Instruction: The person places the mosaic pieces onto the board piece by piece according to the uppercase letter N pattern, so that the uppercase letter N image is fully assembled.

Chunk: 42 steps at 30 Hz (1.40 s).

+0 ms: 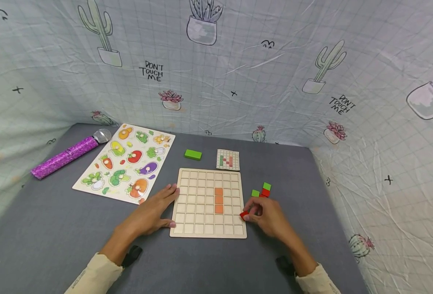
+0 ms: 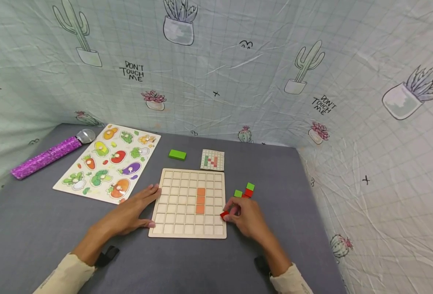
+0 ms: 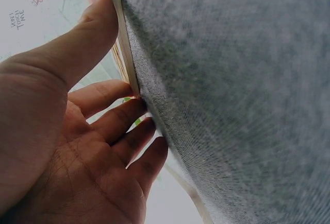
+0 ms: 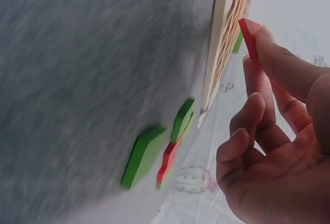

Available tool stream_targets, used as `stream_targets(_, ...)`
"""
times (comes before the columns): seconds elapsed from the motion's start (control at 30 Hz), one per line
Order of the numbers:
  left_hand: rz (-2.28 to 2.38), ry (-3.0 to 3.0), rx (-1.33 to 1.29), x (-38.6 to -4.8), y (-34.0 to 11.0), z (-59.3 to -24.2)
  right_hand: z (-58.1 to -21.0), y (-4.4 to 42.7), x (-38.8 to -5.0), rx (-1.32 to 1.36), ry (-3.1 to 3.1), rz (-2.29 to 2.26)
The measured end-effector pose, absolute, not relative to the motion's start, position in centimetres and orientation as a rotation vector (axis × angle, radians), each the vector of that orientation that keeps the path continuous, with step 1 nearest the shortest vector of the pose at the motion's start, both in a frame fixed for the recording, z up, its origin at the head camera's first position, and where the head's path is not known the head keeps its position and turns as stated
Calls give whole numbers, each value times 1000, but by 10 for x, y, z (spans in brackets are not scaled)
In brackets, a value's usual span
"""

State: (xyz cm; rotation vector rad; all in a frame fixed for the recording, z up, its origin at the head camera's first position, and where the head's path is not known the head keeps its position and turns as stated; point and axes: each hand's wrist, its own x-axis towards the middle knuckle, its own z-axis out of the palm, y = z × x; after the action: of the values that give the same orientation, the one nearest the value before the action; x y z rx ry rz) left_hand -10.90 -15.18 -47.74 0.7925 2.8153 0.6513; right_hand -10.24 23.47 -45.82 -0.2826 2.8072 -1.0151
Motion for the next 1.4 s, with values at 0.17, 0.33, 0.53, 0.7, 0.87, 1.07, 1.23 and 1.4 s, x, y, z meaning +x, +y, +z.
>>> stream_targets(0.17,656,2815,784,-110,-152,-478,-459,220,-104,-306,2822,-1054)
stream_targets(0.33,662,2809,775,-110,-152,-478,-461,204,-105,-334,2783,-1093)
stream_targets(0.53,671,2805,780,-111,-152,-478,-463,186,-106,-367,2788,-1063)
stream_targets(0.7,668,2808,780,-110,-152,-477,-466,175,-107,-424,2811,-1012)
stream_targets(0.87,667,2809,778,-111,-152,-477,-470,167,-107,-443,2824,-971)
stream_targets(1.07,670,2810,787,-110,-153,-477,-472,162,-106,-434,2864,-928)
stream_targets(1.23,676,2813,796,-110,-153,-477,-473,161,-106,-418,2879,-879)
stream_targets(1.4,679,2812,791,-109,-152,-477,-474,163,-107,-422,2864,-895)
